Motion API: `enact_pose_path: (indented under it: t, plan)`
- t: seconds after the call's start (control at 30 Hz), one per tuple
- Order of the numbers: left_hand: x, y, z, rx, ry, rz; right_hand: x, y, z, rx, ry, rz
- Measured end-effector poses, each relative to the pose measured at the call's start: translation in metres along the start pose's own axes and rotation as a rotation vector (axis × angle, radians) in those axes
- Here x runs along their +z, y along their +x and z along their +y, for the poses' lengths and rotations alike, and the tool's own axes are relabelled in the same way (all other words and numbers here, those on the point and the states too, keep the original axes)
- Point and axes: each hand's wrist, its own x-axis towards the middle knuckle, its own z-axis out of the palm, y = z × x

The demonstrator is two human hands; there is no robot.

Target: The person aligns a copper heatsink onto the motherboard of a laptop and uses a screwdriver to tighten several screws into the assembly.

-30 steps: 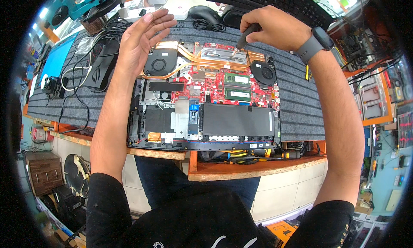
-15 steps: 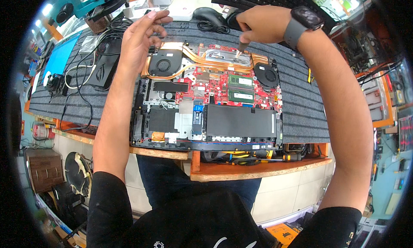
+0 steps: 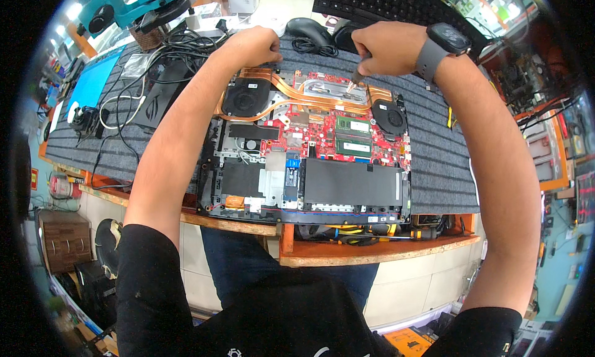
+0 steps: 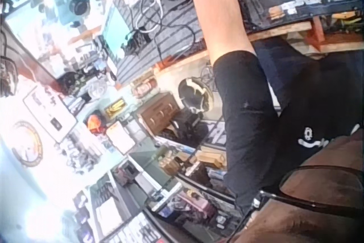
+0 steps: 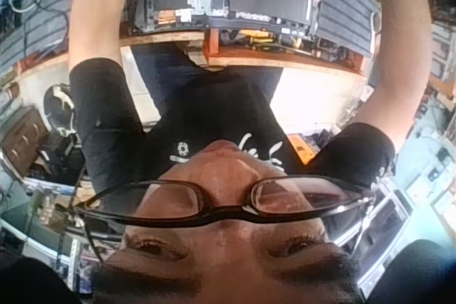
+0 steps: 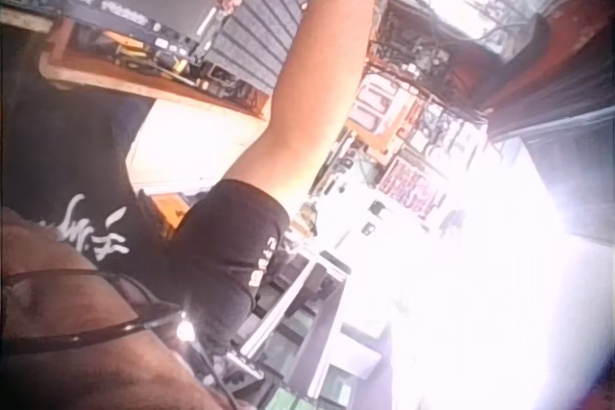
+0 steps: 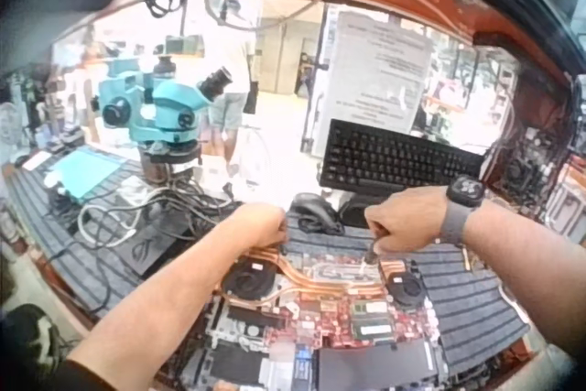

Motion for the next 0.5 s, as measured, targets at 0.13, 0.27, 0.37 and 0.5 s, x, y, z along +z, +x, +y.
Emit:
enact_pose_path:
  t: [0.13,0.27,0.37,0.5]
  plan:
    - [0.002,0.001,0.005,-0.047,0.068,0.014,0.008,0.000,0.001,-0.029,0.007,0.074]
    - [0.003,0.002,0.001,-0.033,0.034,0.015,-0.001,0.000,0.004,-0.245,0.168,0.097]
    - [0.005,0.005,0.001,-0.032,0.054,0.019,-0.003,0.005,-0.002,-0.009,0.064,-0.013]
    - [-0.002,0.009,0.008,-0.060,0.069,-0.068,0.007,0.002,0.014,-0.194,0.132,0.081]
